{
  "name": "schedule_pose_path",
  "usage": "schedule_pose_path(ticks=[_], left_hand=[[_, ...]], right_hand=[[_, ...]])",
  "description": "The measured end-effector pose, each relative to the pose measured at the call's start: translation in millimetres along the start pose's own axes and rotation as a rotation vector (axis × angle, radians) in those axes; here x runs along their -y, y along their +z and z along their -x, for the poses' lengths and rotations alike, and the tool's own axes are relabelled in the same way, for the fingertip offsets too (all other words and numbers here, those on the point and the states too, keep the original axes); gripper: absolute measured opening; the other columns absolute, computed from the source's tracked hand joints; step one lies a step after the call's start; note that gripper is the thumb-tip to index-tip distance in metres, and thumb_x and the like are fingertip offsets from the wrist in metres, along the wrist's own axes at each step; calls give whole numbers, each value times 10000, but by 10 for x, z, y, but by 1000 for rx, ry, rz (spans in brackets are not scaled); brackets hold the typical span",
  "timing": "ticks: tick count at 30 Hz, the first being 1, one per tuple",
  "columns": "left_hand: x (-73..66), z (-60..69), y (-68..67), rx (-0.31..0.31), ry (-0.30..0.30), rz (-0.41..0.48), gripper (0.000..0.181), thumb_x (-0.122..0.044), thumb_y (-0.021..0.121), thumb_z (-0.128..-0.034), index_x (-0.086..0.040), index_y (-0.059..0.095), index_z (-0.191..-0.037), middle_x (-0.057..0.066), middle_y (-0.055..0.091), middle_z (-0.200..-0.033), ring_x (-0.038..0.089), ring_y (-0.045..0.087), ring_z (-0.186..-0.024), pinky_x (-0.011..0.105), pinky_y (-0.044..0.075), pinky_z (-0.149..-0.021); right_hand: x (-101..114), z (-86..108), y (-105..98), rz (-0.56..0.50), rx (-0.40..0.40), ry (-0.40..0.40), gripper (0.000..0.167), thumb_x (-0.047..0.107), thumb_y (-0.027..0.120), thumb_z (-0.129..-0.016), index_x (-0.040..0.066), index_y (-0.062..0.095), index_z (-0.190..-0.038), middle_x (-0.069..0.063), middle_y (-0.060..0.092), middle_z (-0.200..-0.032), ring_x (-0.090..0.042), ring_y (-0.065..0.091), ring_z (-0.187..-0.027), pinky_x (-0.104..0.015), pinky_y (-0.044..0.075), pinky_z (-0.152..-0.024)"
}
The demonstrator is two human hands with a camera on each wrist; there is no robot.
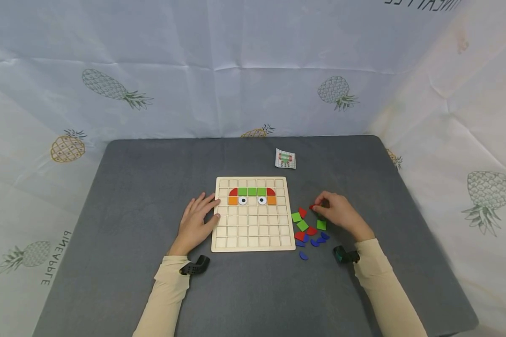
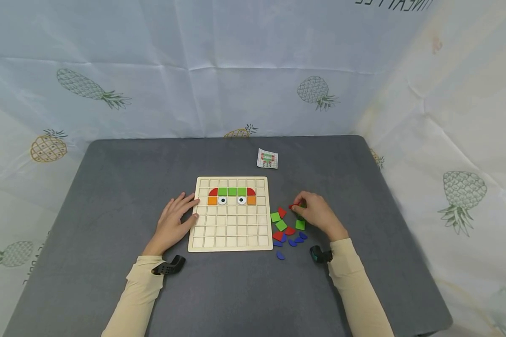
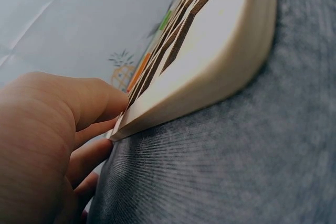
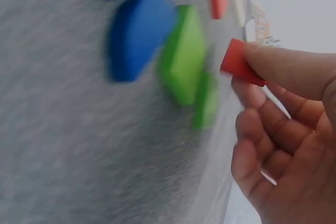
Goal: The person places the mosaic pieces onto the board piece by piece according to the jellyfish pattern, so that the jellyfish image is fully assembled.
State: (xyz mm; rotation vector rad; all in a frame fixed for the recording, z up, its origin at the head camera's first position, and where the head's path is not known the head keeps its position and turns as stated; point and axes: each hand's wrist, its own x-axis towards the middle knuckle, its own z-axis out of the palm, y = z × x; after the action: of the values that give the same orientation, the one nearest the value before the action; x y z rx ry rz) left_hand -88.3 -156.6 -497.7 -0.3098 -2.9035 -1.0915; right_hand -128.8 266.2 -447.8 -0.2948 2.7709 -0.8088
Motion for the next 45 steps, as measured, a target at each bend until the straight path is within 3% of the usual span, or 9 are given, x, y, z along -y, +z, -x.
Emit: schedule_pose_path(ticks=[7, 11, 17, 20, 26, 30, 35, 39, 45], left_hand=[[0, -3, -3, 4, -4, -4, 481, -259, 631, -990, -156, 571, -1457, 66, 449, -1598, 295, 244, -1565, 480, 61, -1316], [1, -5, 3, 8, -9, -8, 484, -268, 627, -992, -161, 566, -1461, 60, 446, -1600, 286, 238, -1569, 476, 60, -1317], [3, -1, 5, 7, -7, 4, 476, -262, 624, -996, -163, 570, -1458, 58, 447, -1600, 280, 236, -1570, 469, 54, -1319], [0, -2, 3, 5, -6, 9, 476, -257, 626, -993, -163, 571, -1457, 59, 448, -1599, 281, 236, -1570, 471, 54, -1318], [-2, -5, 1, 4, -8, 1, 480, -256, 630, -989, -163, 572, -1456, 60, 451, -1597, 283, 239, -1568, 474, 61, -1317], [-3, -6, -1, 0, -7, 1, 480, -255, 632, -988, -162, 573, -1455, 62, 453, -1596, 282, 242, -1568, 470, 62, -1317], [-2, -6, -2, -1, -10, 0, 479, -256, 632, -989, -160, 574, -1454, 61, 454, -1595, 280, 244, -1568, 464, 60, -1319], [-2, -1, 0, 2, -18, 1, 476, -259, 628, -992, -163, 574, -1455, 54, 451, -1597, 273, 242, -1569, 457, 57, -1319], [-4, -7, 0, 2, -24, -4, 480, -262, 632, -989, -167, 573, -1456, 50, 450, -1598, 273, 239, -1570, 455, 56, -1320]], right_hand=[[87, -6, -83, -72, -11, -115, 250, 75, 555, -1035, 61, 672, -1256, -114, 647, -1029, -184, 533, -812, -298, 483, -689], [145, -36, -104, -74, -23, -160, 244, 35, 524, -1041, 53, 714, -1193, -96, 591, -954, -179, 485, -794, -276, 438, -669], [251, -94, -119, -126, -27, -128, 325, -1, 427, -1063, 28, 652, -1295, -138, 535, -1017, -246, 577, -767, -290, 537, -677], [289, -112, -121, -178, -25, -113, 385, -47, 381, -1059, -3, 600, -1372, -167, 483, -1015, -330, 658, -832, -364, 630, -770], [338, -129, -143, -301, -47, -85, 282, -38, 397, -1061, -59, 611, -1243, -202, 525, -1106, -343, 647, -1004, -476, 601, -951], [379, -131, -152, -309, -59, -72, 192, 60, 472, -1068, 13, 584, -1217, -225, 626, -1175, -338, 675, -1026, -492, 606, -937], [452, -156, -129, -276, -70, -68, 205, 166, 570, -1046, 76, 627, -1220, -200, 687, -1181, -319, 673, -982, -395, 594, -836], [500, -212, -86, -294, -61, -65, 247, 206, 614, -1025, 54, 659, -1215, -209, 697, -1120, -311, 643, -906, -324, 553, -754], [572, -279, 8, -317, -17, -50, 293, 255, 606, -1030, 34, 692, -1203, -212, 697, -1097, -322, 628, -827, -346, 567, -719]])
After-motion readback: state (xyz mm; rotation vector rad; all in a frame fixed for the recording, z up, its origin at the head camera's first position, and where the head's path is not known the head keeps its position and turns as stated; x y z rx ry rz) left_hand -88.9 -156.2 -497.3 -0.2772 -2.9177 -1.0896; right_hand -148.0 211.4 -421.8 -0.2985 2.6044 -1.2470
